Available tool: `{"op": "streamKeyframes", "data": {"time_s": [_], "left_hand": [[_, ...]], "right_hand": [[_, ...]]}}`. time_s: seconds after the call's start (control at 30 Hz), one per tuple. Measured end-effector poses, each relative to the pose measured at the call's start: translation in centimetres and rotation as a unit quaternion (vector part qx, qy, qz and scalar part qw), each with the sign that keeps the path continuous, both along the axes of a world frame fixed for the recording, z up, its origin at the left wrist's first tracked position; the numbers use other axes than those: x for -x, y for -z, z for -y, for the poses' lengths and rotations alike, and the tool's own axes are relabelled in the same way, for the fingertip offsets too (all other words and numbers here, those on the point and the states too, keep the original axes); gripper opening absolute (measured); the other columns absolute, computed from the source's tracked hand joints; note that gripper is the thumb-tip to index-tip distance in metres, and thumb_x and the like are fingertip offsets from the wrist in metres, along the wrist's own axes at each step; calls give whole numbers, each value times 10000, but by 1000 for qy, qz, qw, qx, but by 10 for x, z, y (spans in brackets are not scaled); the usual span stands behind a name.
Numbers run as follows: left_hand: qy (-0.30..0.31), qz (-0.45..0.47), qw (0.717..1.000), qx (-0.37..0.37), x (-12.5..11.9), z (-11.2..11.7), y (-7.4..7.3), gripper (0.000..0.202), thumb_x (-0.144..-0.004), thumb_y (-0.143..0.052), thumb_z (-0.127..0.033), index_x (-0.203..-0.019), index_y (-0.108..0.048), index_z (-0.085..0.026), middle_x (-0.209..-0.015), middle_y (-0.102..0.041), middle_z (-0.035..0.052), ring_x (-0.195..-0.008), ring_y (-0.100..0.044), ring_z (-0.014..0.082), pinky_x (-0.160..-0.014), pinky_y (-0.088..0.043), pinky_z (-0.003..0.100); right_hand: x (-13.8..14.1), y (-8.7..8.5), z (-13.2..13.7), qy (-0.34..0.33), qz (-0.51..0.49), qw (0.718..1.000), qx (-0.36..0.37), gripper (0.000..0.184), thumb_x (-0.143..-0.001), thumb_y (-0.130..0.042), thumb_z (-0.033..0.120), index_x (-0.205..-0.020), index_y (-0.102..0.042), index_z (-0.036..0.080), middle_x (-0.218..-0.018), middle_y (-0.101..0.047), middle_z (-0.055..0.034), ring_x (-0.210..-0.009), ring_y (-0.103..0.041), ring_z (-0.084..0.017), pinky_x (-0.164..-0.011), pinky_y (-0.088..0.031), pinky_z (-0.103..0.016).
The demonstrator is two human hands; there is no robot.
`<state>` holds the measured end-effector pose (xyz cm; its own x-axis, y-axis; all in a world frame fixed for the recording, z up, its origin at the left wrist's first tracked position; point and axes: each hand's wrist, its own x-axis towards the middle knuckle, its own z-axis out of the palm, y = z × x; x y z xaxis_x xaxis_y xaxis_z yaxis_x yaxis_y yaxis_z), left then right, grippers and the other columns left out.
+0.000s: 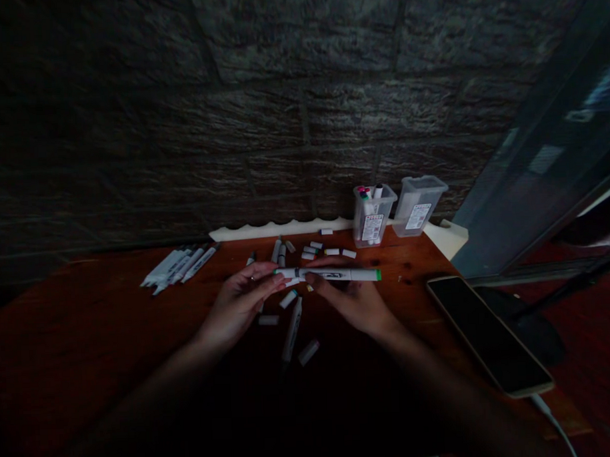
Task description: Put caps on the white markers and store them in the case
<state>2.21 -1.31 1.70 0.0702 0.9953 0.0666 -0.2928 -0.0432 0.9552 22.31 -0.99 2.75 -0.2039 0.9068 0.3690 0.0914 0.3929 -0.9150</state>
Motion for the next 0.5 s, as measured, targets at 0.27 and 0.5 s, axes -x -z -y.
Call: {"op": "streamKeyframes", "data": {"time_s": [0.27,0.5], "left_hand": [[-35,-220,962,-156,4,0,9,201,-716,-767,-227,-907,-712,-198,-913,-748,26,-831,-682,168,-806,-528,287],[-91,-294,936,-170,6,6,7,206,-698,-788,-256,-903,-767,-267,-794,-734,9,-727,-637,174,-711,-476,244]], "right_hand": [[-2,3,-2,-33,-33,995,93,219,-768,-716,386,-921,-686,232,-737,-650,21,-521,-484,-85,-448,-395,-211],[-4,-4,-6,16,-30,994,105,310,-772,-676,489,-715,-686,185,-564,-566,27,-456,-413,-78,-416,-323,-211]]}}
